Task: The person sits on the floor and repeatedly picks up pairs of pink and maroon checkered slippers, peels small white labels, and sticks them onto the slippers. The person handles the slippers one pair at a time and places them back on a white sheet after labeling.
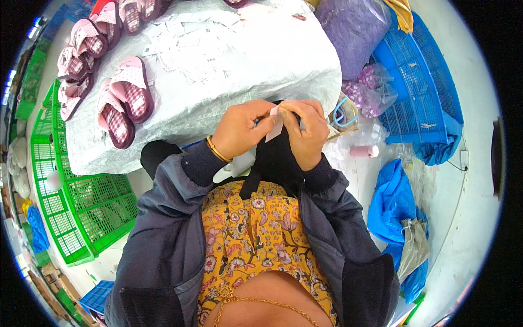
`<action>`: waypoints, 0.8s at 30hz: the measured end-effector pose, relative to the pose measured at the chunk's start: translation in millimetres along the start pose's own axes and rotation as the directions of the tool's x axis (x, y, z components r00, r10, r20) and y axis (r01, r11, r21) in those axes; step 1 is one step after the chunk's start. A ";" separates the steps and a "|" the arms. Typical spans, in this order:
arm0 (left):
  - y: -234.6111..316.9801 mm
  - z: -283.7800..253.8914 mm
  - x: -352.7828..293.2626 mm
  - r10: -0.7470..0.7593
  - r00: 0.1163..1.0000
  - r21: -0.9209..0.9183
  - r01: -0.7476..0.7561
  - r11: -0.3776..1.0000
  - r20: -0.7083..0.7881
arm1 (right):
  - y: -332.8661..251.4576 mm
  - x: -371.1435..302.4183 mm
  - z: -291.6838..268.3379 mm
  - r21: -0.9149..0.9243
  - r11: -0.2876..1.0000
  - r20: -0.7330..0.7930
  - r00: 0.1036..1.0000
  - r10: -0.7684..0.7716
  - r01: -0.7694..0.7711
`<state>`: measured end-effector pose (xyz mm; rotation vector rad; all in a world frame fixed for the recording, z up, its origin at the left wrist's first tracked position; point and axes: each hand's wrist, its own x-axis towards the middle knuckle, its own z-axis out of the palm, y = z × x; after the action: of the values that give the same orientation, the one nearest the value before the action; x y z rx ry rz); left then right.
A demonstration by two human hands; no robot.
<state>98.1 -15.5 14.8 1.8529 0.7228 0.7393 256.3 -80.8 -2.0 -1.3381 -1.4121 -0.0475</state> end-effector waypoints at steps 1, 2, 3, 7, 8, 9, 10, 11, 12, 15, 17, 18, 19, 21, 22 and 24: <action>0.7 -0.4 -0.1 0.042 0.999 0.047 -0.041 0.998 -0.022 | 1.0 -0.4 -1.1 0.025 1.000 0.017 1.000 0.017 -0.017; 3.2 -0.6 -2.1 0.058 0.998 0.044 -0.058 0.997 -0.015 | 2.1 -0.2 -1.9 0.051 0.998 0.034 0.999 0.032 -0.034; 3.6 -1.3 -3.1 0.082 0.997 0.068 -0.081 0.994 -0.005 | 1.8 -1.0 -2.4 0.084 0.995 0.052 0.997 0.053 -0.058; 3.7 -5.6 -2.9 0.149 0.989 0.186 -0.151 0.971 0.022 | 9.0 -0.3 -1.6 0.163 0.983 0.124 0.990 0.065 -0.085; 0.7 -5.8 -3.1 0.158 0.987 0.189 -0.158 0.969 0.020 | 7.6 -0.6 -1.4 0.184 0.976 0.132 0.987 0.094 -0.118; -1.0 -5.4 -3.6 0.164 0.986 0.189 -0.165 0.968 0.020 | 7.0 -1.3 -1.6 0.203 0.967 0.141 0.982 0.127 -0.154; -0.3 -5.5 -3.7 0.156 0.988 0.198 -0.156 0.968 0.015 | 8.4 -1.3 -1.6 0.187 0.973 0.152 0.983 0.106 -0.134; 0.8 -5.7 -3.8 0.148 0.989 0.207 -0.147 0.967 0.011 | 10.8 -1.4 -1.8 0.172 0.978 0.163 0.983 0.086 -0.114; 1.0 -5.3 -4.9 0.138 0.990 0.215 -0.136 0.967 0.007 | 11.6 -2.4 -1.9 0.157 0.983 0.176 0.982 0.069 -0.097; -7.4 -3.5 -6.1 0.222 0.975 0.287 -0.212 0.934 0.000 | -1.0 0.4 -4.2 0.397 0.769 0.322 0.860 0.395 -0.502; -7.4 -4.4 -8.4 0.260 0.965 0.392 -0.247 0.886 0.022 | 8.3 -1.4 -7.4 0.357 0.722 0.423 0.792 0.441 -0.592; -7.8 -5.1 -9.8 0.277 0.960 0.445 -0.262 0.856 0.032 | 13.6 -2.2 -7.8 0.335 0.698 0.473 0.754 0.457 -0.633; -8.4 -4.9 -11.2 0.284 0.958 0.468 -0.262 0.844 0.025 | 15.8 -2.9 -7.2 0.325 0.727 0.474 0.769 0.429 -0.605; -10.4 -3.2 -14.4 0.299 0.954 0.511 -0.263 0.819 0.012 | 17.2 -4.6 -6.4 0.302 0.782 0.477 0.796 0.372 -0.546; -12.5 -3.2 -16.3 0.280 0.960 0.468 -0.247 0.848 -0.001 | 15.2 -3.5 -6.6 0.286 0.813 0.476 0.812 0.339 -0.507; -17.7 -3.8 -21.0 0.239 0.971 0.381 -0.213 0.900 -0.024 | 8.7 0.4 -7.8 0.255 0.869 0.476 0.838 0.268 -0.423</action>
<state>79.0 -22.9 -4.0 2.3005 0.7397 0.8632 267.7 -82.6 -4.3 -1.3265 -1.4174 0.7604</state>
